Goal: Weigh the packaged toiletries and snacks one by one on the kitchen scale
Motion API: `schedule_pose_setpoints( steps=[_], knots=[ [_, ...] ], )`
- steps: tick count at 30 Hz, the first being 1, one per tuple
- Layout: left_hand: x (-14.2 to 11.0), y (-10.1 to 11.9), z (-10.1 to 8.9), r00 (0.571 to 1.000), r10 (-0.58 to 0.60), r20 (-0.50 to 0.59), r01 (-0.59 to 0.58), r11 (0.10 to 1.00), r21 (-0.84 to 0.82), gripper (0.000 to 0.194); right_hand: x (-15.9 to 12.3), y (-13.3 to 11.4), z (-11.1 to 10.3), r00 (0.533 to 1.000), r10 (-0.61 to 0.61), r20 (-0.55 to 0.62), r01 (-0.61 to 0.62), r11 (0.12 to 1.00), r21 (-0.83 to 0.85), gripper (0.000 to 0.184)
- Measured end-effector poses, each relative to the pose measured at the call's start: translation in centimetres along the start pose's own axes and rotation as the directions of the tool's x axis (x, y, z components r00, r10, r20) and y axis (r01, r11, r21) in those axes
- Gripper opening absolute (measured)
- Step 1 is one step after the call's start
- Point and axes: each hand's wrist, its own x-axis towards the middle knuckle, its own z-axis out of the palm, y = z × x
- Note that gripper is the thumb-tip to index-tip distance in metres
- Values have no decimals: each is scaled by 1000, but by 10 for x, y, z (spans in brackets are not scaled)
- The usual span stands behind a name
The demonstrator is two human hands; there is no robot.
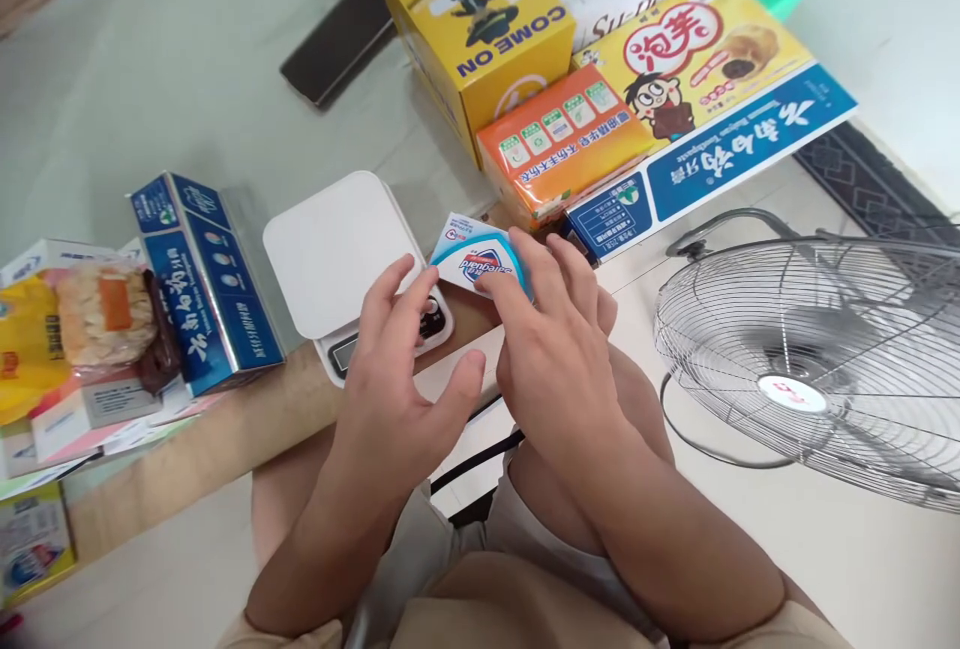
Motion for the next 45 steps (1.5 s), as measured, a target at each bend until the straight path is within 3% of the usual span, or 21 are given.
schedule_pose_setpoints(
  steps=[3, 6, 14, 20, 26, 30, 33, 40, 45],
  knots=[
    [2, 2, -1, 997, -17, 75, 13, 998, 57, 73, -5, -2, -4, 999, -20, -36, 20, 1000, -11, 35],
    [4, 6, 0, 985, -32, 170, 21, 997, 69, 75, -7, -3, -8, 996, -56, 65, 54, 998, 38, 36],
    [18, 10, 5, 985, -20, 174, 10, 998, 55, 76, -11, 1, -19, 982, 52, 179, -38, 996, -85, 29],
    [16, 10, 5, 991, 20, 130, -25, 999, 36, 69, -8, 8, -24, 996, 18, 84, -9, 995, -101, 33],
    [10, 12, 1, 983, 61, 171, -59, 998, -13, 43, -8, 12, -23, 997, -14, 74, 24, 991, -129, 35],
    [8, 13, 2, 976, 51, 213, -50, 999, -12, 53, -9, 17, -26, 998, 17, 64, -10, 994, -112, 43],
    [6, 11, 3, 967, 61, 248, -66, 998, 10, 61, -7, 21, -30, 995, 39, 94, -36, 999, -34, 37],
    [2, 9, 3, 945, 72, 319, -72, 997, -13, 66, -5, 23, -29, 993, 95, 66, -96, 995, 12, 32],
    [2, 11, 5, 944, 44, 328, -44, 999, -8, 65, -4, 21, -34, 982, 149, 116, -152, 988, 12, 34]
  ],
)
